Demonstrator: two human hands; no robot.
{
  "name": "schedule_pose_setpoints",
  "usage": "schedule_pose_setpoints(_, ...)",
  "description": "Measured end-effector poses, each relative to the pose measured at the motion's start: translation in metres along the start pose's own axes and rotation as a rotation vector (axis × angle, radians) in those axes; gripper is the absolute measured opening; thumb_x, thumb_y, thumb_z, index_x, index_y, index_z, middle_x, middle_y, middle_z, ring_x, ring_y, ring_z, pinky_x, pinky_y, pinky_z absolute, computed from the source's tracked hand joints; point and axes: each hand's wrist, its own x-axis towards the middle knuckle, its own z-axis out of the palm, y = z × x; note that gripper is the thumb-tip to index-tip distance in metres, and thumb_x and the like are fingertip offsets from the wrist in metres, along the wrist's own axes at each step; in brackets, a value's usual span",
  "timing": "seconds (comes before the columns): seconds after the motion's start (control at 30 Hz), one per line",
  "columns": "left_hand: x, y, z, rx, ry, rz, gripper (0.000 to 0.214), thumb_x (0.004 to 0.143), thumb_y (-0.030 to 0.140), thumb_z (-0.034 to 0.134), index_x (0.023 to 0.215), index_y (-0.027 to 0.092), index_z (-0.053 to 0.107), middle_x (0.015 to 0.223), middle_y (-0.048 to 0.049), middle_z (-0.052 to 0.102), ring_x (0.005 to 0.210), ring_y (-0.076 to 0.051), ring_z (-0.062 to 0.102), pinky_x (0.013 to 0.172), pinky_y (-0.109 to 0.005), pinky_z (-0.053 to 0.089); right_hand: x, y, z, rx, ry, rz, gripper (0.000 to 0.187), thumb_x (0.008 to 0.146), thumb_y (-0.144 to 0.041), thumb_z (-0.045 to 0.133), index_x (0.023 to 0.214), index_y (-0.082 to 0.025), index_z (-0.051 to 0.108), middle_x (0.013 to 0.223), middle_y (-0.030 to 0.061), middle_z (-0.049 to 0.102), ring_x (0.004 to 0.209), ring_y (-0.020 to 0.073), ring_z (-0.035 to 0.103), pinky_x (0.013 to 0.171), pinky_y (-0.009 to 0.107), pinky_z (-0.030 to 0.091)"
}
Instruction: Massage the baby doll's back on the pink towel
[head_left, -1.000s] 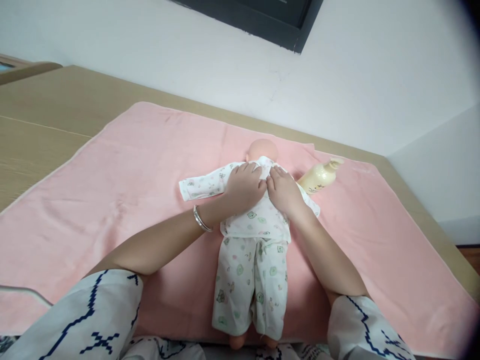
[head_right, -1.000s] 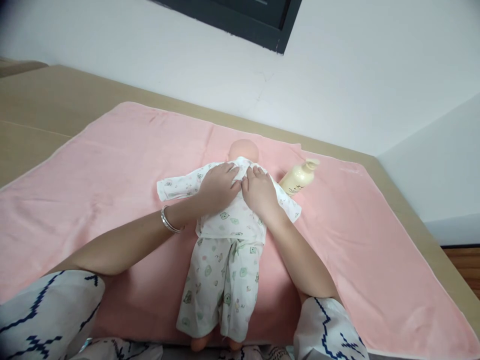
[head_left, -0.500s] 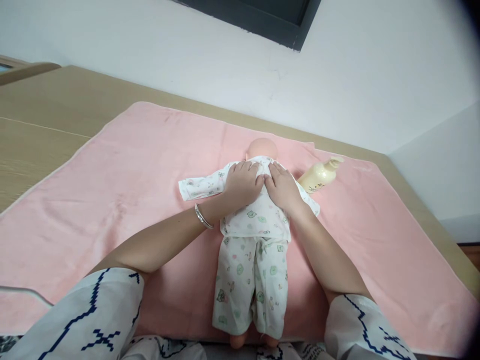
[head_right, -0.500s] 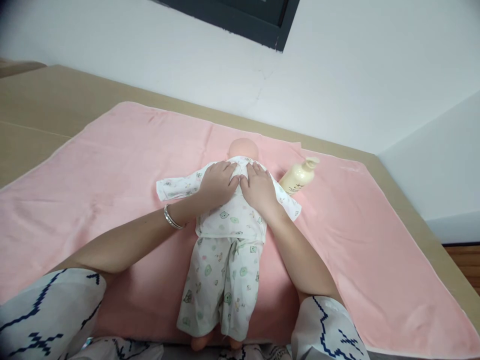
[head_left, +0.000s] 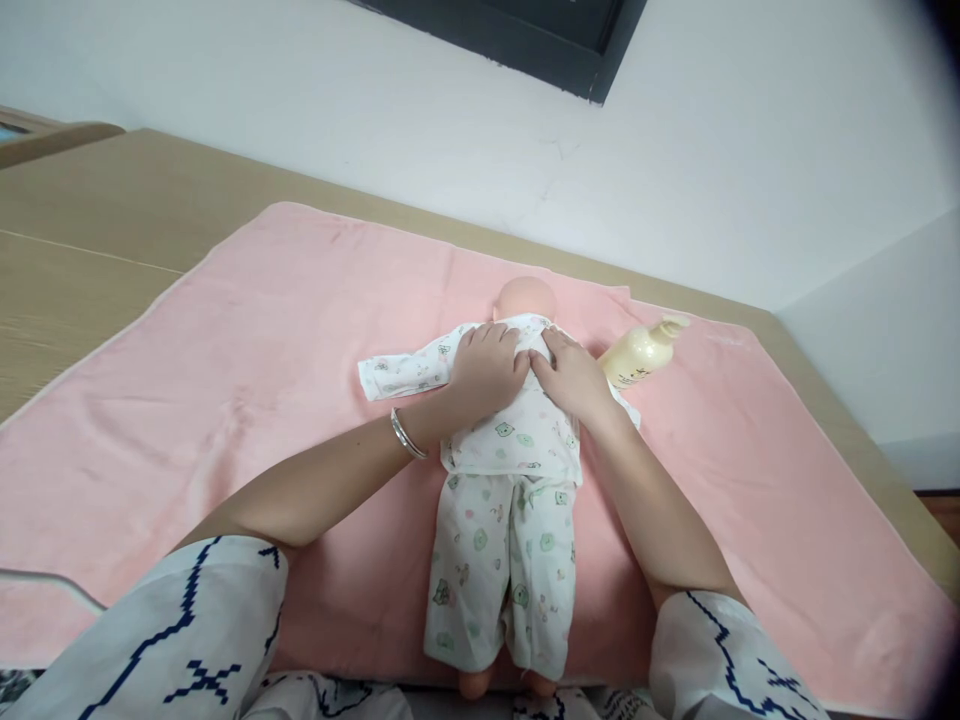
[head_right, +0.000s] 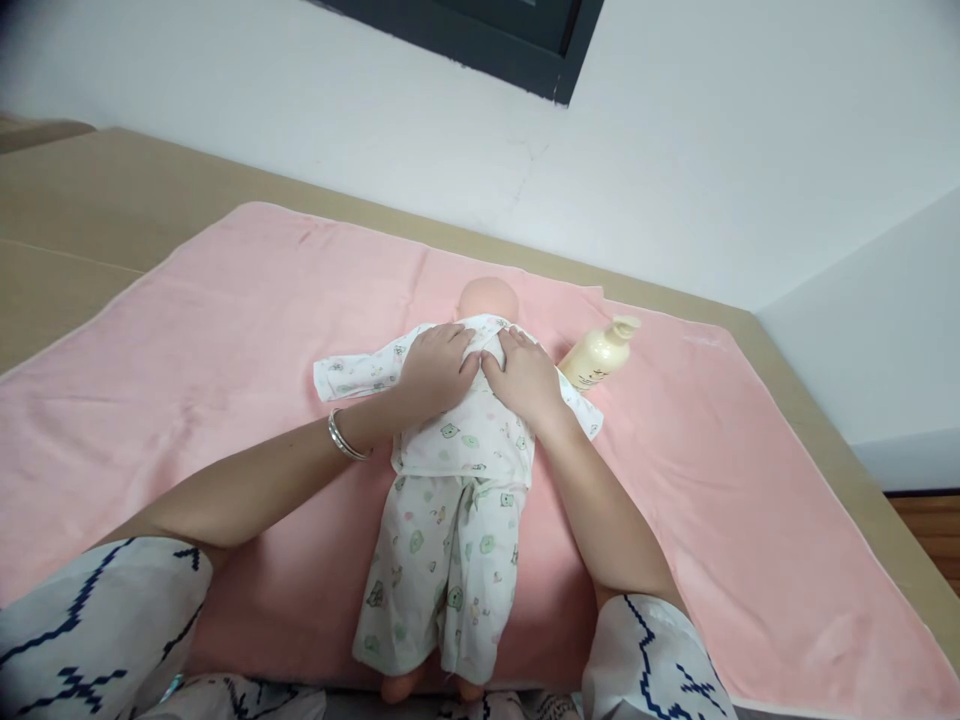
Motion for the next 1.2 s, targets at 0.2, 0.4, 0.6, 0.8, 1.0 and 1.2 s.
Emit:
schedule_pose_setpoints(0.2,0.009,-0.006,-0.003,-0.032,-0.072,-0.071,0.017,0.094,0.030,0.050,0.097,0.018,0.062,0.107,-0.0110,0.069,0.102,-0.029,0.063,0.093,-0.043,0.046,-0.001,-0.004,-0.001,-0.008,0.015,-0.007,0.041,0.099,-0.038,0.040,0.125,-0.015,0.062,0.126,0.0153,0.069,0.121,0.0336,0.060,0.102,0.046,0.047)
schedule_pose_setpoints(0.4,0.001,0.000,0.000,0.104,-0.013,-0.015,0.022,0.098,0.027,0.046,0.107,0.015,0.063,0.106,-0.0133,0.068,0.103,-0.031,0.062,0.092,-0.044,0.047,0.001,0.001,0.002,0.007,-0.022,-0.011,0.045,0.100,-0.039,0.038,0.130,-0.013,0.059,0.143,0.0193,0.059,0.137,0.0341,0.050,0.113,0.049,0.039)
schedule_pose_setpoints(0.6,-0.009,0.010,0.000,0.193,0.033,0.114,0.024,0.099,0.013,0.040,0.100,0.014,0.064,0.104,-0.0141,0.068,0.100,-0.028,0.063,0.087,-0.040,0.048,0.003,0.007,0.003,0.041,-0.013,-0.036,0.039,0.099,-0.040,0.042,0.124,-0.017,0.060,0.141,0.0162,0.060,0.136,0.0319,0.051,0.111,0.046,0.042)
schedule_pose_setpoints(0.8,0.006,-0.005,0.000,0.056,-0.015,-0.013,0.016,0.096,0.024,0.048,0.092,0.017,0.062,0.100,-0.0102,0.069,0.096,-0.028,0.064,0.090,-0.042,0.048,-0.002,-0.008,0.000,-0.073,-0.021,-0.031,0.029,0.100,-0.035,0.039,0.102,-0.018,0.063,0.111,0.0155,0.070,0.109,0.0313,0.061,0.097,0.043,0.047)
schedule_pose_setpoints(1.0,0.003,-0.003,0.001,0.093,-0.011,-0.022,0.022,0.098,0.026,0.045,0.100,0.014,0.063,0.103,-0.0134,0.069,0.099,-0.029,0.063,0.094,-0.045,0.048,-0.005,-0.013,0.000,-0.104,-0.038,-0.034,0.033,0.102,-0.031,0.033,0.104,-0.016,0.063,0.116,0.0180,0.069,0.118,0.0326,0.059,0.104,0.046,0.044)
schedule_pose_setpoints(1.2,-0.015,0.014,-0.006,0.145,0.058,0.128,0.030,0.100,0.018,0.041,0.119,0.010,0.062,0.124,-0.0181,0.066,0.121,-0.032,0.059,0.101,-0.045,0.047,0.007,0.011,0.001,0.070,-0.097,-0.018,0.047,0.103,-0.039,0.034,0.133,-0.011,0.057,0.152,0.0185,0.051,0.148,0.0304,0.039,0.122,0.046,0.032)
